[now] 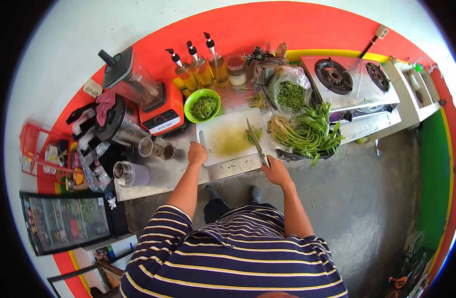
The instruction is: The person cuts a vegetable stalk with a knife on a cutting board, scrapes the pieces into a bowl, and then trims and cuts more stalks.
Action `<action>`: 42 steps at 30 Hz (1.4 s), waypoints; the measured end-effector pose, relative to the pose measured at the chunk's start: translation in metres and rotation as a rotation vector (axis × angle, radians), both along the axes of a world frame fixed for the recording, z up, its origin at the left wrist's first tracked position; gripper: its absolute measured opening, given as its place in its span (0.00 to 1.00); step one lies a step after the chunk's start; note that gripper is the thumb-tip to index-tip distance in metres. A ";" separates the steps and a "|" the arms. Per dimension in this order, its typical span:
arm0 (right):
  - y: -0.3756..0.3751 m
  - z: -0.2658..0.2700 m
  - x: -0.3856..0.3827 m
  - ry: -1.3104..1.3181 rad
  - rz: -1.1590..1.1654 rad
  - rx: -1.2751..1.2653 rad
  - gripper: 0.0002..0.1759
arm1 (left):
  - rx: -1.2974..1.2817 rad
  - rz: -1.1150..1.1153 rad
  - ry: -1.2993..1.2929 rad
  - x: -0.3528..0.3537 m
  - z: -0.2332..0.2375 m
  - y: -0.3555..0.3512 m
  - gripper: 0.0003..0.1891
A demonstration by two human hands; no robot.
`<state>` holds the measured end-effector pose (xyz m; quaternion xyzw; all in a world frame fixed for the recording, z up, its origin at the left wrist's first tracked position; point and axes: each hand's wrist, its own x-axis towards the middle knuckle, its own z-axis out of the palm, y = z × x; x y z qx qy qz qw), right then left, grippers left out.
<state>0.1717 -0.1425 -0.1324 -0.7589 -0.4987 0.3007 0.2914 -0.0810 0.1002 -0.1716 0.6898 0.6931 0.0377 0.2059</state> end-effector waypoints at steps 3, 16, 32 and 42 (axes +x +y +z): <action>-0.008 0.011 0.012 0.058 -0.006 0.051 0.12 | -0.117 0.158 -0.346 -0.015 0.004 -0.011 0.20; -0.017 0.031 0.027 0.262 -0.076 0.023 0.08 | -0.687 0.174 -1.325 -0.041 0.016 -0.066 0.18; 0.015 0.120 0.016 0.236 -0.270 0.139 0.11 | -0.821 0.034 -1.708 -0.047 0.095 -0.087 0.20; 0.112 0.134 0.052 0.205 0.048 0.199 0.11 | -0.501 0.141 -1.829 -0.005 0.174 -0.112 0.25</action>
